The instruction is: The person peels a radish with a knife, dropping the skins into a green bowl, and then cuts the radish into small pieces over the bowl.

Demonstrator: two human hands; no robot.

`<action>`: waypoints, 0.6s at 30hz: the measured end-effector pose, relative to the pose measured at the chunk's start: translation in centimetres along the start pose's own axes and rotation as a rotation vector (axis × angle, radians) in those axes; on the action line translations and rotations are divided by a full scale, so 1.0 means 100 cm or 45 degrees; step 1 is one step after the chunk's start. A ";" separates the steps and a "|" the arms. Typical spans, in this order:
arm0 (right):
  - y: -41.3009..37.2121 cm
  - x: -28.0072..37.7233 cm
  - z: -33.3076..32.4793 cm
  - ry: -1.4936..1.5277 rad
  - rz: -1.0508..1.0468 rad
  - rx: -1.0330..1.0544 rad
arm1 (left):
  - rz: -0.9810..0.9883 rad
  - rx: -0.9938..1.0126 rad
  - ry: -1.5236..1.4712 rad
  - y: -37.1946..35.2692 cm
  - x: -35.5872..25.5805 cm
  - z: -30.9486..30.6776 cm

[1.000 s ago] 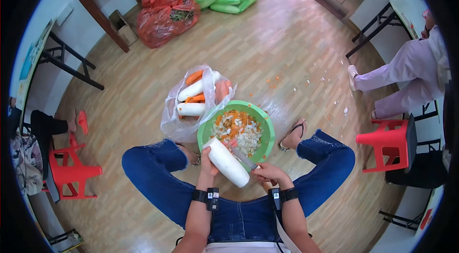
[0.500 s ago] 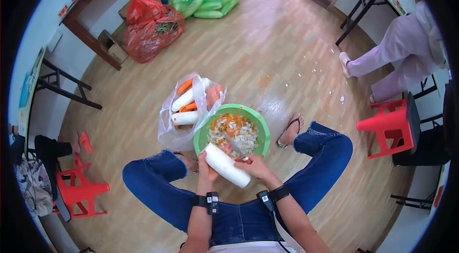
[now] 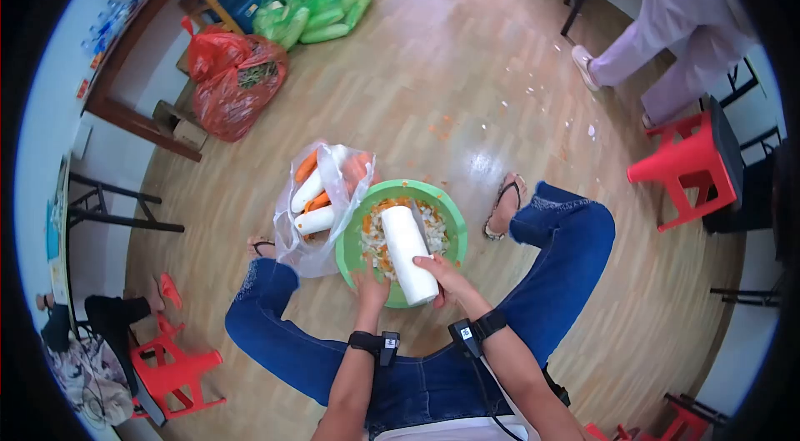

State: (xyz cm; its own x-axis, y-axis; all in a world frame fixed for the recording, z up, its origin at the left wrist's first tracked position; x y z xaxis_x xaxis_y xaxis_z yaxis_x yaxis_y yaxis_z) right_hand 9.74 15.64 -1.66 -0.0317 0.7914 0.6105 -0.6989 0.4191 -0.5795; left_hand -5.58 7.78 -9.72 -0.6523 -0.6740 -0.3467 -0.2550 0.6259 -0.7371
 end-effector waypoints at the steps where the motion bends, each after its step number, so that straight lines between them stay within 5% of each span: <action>1: -0.005 0.003 -0.002 0.020 0.000 -0.019 | 0.087 0.001 -0.367 0.010 0.004 0.006; 3: -0.013 0.008 0.000 0.127 0.039 0.053 | 0.232 -0.017 -1.133 0.022 0.013 0.017; 5: 0.001 -0.005 -0.006 0.146 -0.026 0.025 | 0.183 0.014 -1.211 0.001 -0.007 0.004; 7: -0.011 0.010 -0.004 -0.257 0.108 -0.181 | 0.281 0.113 -1.473 -0.028 -0.035 -0.004; 10: -0.015 0.009 0.012 -0.423 0.068 -0.120 | 0.430 0.279 -1.839 -0.051 -0.065 -0.010; 13: -0.019 0.016 0.025 -0.353 0.031 -0.055 | 0.365 0.392 -2.082 -0.044 -0.056 0.017; 18: -0.001 -0.028 0.012 -0.237 0.221 -0.023 | 0.315 0.150 -1.796 -0.010 -0.031 -0.008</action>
State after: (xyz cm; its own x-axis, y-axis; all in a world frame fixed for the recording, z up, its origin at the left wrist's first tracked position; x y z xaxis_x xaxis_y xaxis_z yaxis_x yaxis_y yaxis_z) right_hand 9.09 12.84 -2.66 -0.2822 0.7574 0.5889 -0.6585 0.2934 -0.6930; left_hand -3.92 9.58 -7.46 0.5868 -0.4170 -0.6941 -0.1367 0.7939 -0.5925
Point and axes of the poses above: each hand's wrist, its own y-axis towards the middle knuckle, its own z-axis out of the palm, x = y × z, the point moved 7 cm from there along y, towards the middle knuckle, and after that the axes turned 13 degrees about x, right-handed, at the moved point
